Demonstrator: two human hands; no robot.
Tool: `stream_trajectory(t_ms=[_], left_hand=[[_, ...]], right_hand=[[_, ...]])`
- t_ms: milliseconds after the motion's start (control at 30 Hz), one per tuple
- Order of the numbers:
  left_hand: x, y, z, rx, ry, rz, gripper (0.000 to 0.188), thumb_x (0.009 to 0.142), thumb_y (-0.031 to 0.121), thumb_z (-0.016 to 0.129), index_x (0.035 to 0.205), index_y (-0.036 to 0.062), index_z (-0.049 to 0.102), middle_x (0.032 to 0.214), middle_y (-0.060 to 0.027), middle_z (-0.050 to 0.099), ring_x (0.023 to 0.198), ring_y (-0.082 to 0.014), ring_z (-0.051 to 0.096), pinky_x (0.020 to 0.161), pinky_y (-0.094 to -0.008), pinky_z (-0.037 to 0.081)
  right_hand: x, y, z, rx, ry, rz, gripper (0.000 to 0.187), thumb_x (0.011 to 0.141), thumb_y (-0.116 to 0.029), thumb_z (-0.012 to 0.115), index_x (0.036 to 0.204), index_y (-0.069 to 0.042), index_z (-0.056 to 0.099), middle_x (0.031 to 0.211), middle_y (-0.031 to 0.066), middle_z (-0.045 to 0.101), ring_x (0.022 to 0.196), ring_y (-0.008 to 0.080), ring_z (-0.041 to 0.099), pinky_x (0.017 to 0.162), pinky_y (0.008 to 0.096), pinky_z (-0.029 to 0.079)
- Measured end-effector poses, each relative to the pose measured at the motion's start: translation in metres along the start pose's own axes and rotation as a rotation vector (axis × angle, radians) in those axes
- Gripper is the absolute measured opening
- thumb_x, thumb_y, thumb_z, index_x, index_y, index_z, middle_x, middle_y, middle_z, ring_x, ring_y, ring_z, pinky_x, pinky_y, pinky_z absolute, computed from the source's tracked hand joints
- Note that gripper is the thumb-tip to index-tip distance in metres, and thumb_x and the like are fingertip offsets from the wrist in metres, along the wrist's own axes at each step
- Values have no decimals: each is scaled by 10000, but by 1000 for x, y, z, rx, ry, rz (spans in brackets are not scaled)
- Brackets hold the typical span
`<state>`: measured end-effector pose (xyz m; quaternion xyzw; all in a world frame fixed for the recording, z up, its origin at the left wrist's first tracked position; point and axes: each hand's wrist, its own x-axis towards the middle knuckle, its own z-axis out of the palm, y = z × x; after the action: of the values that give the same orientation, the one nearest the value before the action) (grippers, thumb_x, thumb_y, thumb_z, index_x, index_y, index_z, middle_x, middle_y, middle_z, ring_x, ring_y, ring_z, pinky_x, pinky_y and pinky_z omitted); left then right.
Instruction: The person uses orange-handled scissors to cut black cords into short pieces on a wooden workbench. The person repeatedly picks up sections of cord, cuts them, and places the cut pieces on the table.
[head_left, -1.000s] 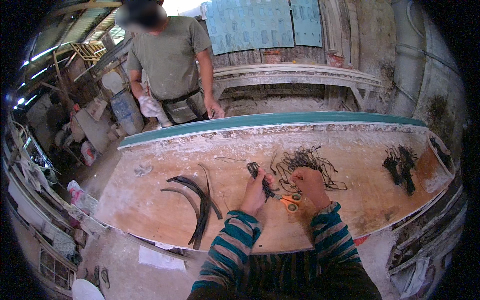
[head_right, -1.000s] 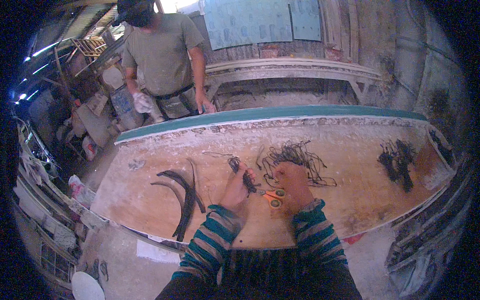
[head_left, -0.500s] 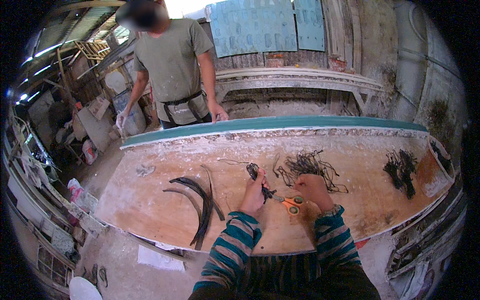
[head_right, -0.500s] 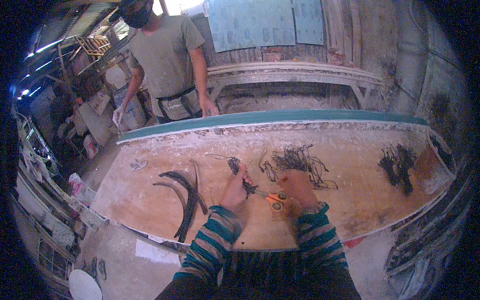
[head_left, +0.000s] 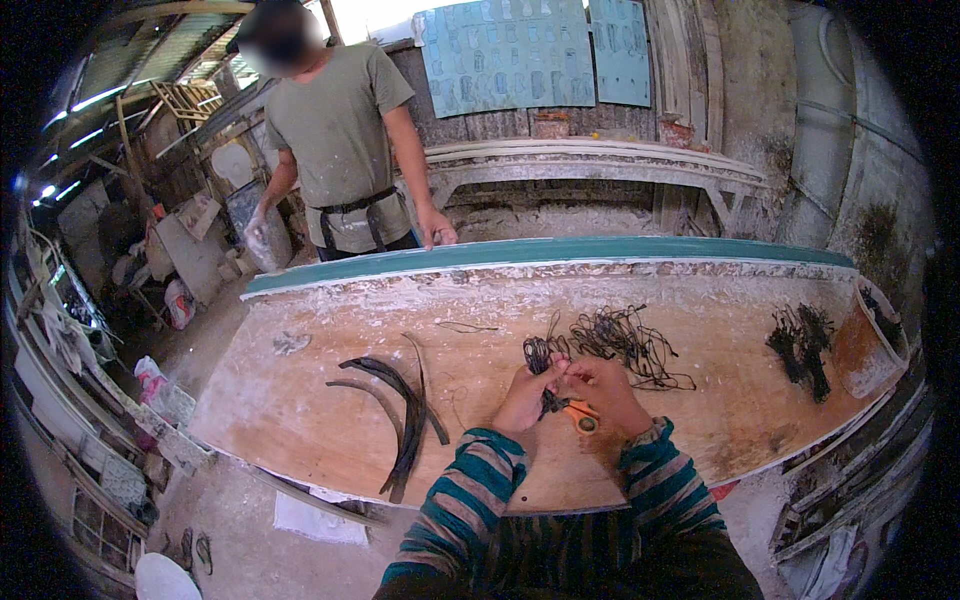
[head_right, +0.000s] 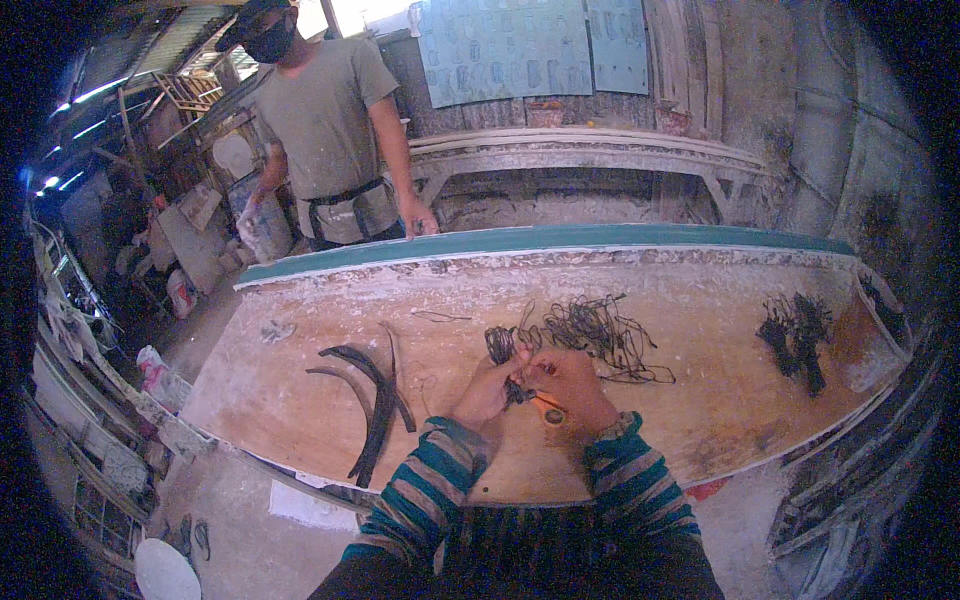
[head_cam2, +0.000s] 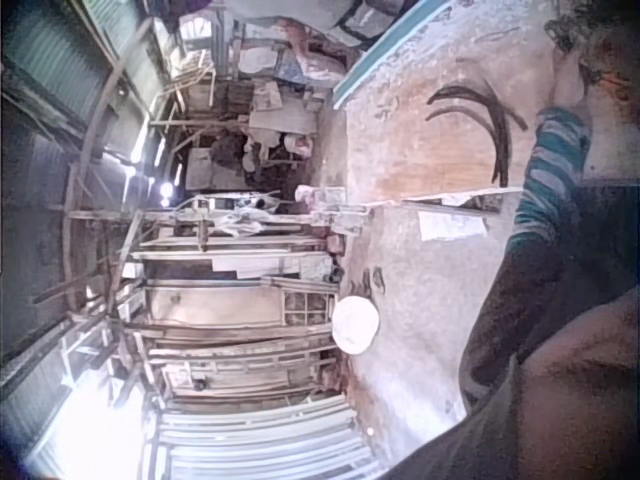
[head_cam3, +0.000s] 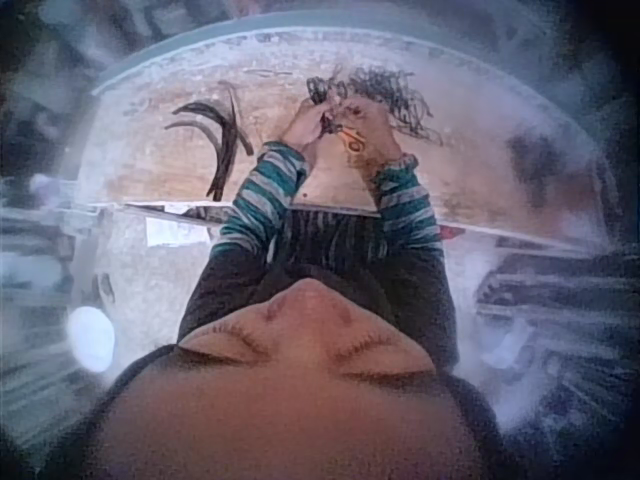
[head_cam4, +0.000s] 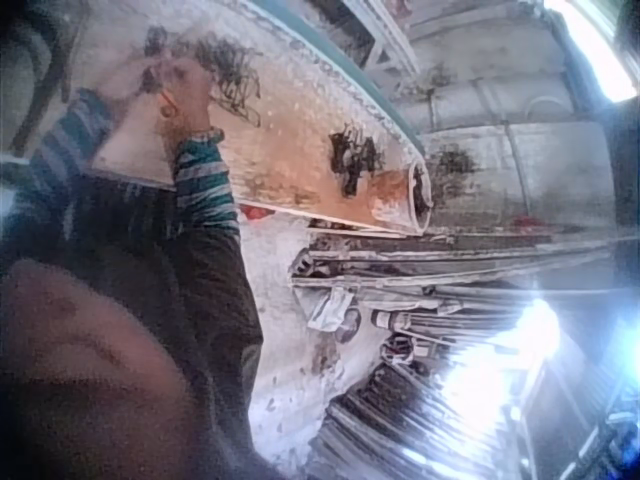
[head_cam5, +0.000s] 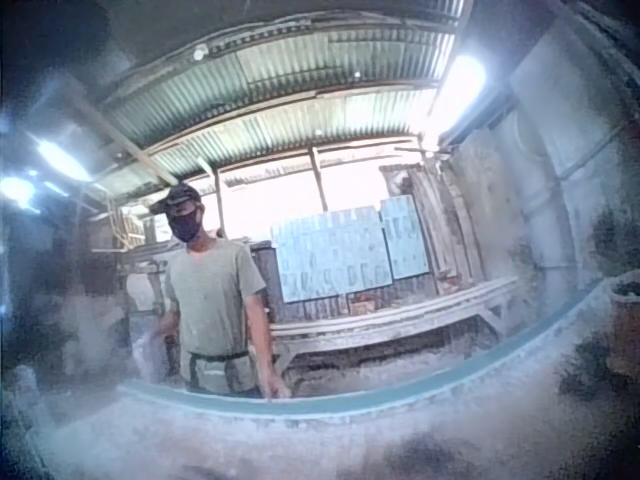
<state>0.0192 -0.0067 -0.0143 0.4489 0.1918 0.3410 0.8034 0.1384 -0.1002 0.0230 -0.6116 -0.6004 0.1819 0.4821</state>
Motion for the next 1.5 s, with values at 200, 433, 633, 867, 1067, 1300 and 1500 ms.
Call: stream_trajectory(t_ms=[200,433,633,867,1067,1300,1500], left_hand=[[0,-1,2,-27,-31,-12,145,839,163,619,809,68,513,666,25,496,567,-65,448,510,-206,391],[12,-11,-13,-284,65,-67,132,855,177,573,833,59,517,680,-3,503,547,-78,438,506,-225,397],[12,0,-18,-313,217,43,148,842,179,545,843,34,571,700,-4,512,561,-92,446,521,-231,391],[20,0,-39,-319,291,127,151,853,203,525,843,57,561,738,-30,556,662,-131,534,588,-251,436],[13,11,-20,-395,219,67,139,870,130,508,962,29,532,774,-34,530,702,-151,519,640,-281,446],[12,10,-27,-320,199,77,252,874,95,504,1108,2,521,790,-16,528,600,-86,451,546,-241,408],[14,6,-30,-354,155,3,273,854,79,513,1118,7,520,752,-8,519,562,-83,429,534,-238,396]], right_hand=[[-1,12,8,28,-9,-112,129,792,-161,643,854,-51,672,746,93,652,608,162,602,583,297,473],[-2,-6,6,-94,-15,-117,181,802,-237,638,856,-67,669,691,118,620,581,230,590,566,325,464],[-4,17,4,-259,-15,-110,142,725,-195,654,782,-65,643,699,133,618,619,294,605,560,356,464],[-7,17,-1,-357,-49,-79,145,690,-200,653,783,-89,651,715,132,622,681,310,611,606,394,471],[-8,26,2,-390,-148,-30,147,686,-229,655,749,-95,658,707,124,620,684,312,607,616,409,465],[-7,24,-6,-431,-88,43,116,685,-218,651,726,-111,673,697,107,626,679,298,610,607,404,465],[-8,24,-5,-392,-108,56,131,660,-220,673,725,-106,670,706,111,632,681,297,611,605,406,462]])
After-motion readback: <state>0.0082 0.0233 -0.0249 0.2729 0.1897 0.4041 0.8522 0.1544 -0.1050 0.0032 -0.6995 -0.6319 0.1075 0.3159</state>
